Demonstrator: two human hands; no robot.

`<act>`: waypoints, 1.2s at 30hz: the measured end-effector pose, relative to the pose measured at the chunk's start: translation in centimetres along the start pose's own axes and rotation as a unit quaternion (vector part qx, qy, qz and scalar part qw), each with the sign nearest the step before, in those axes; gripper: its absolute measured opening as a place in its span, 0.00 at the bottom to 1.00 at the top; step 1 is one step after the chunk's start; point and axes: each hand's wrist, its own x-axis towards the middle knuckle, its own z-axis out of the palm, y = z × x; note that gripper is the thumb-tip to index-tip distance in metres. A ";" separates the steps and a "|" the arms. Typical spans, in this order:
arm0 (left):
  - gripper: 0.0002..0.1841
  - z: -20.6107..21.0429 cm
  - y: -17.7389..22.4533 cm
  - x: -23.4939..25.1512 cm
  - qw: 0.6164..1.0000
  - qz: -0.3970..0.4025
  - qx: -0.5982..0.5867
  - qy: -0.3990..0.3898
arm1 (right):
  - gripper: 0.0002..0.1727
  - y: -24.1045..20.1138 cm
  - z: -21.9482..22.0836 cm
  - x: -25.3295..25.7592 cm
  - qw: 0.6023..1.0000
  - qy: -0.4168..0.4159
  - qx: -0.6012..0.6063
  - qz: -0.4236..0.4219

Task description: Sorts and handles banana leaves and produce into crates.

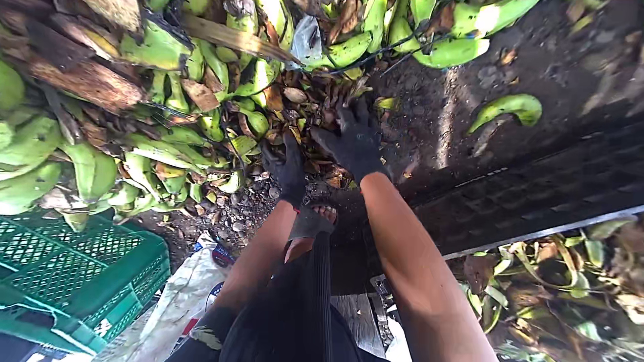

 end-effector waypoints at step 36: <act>0.37 0.5 4.9 3.1 0.786 0.411 0.391 -0.246 | 0.47 5.9 -3.8 -0.8 0.986 0.118 0.111 0.031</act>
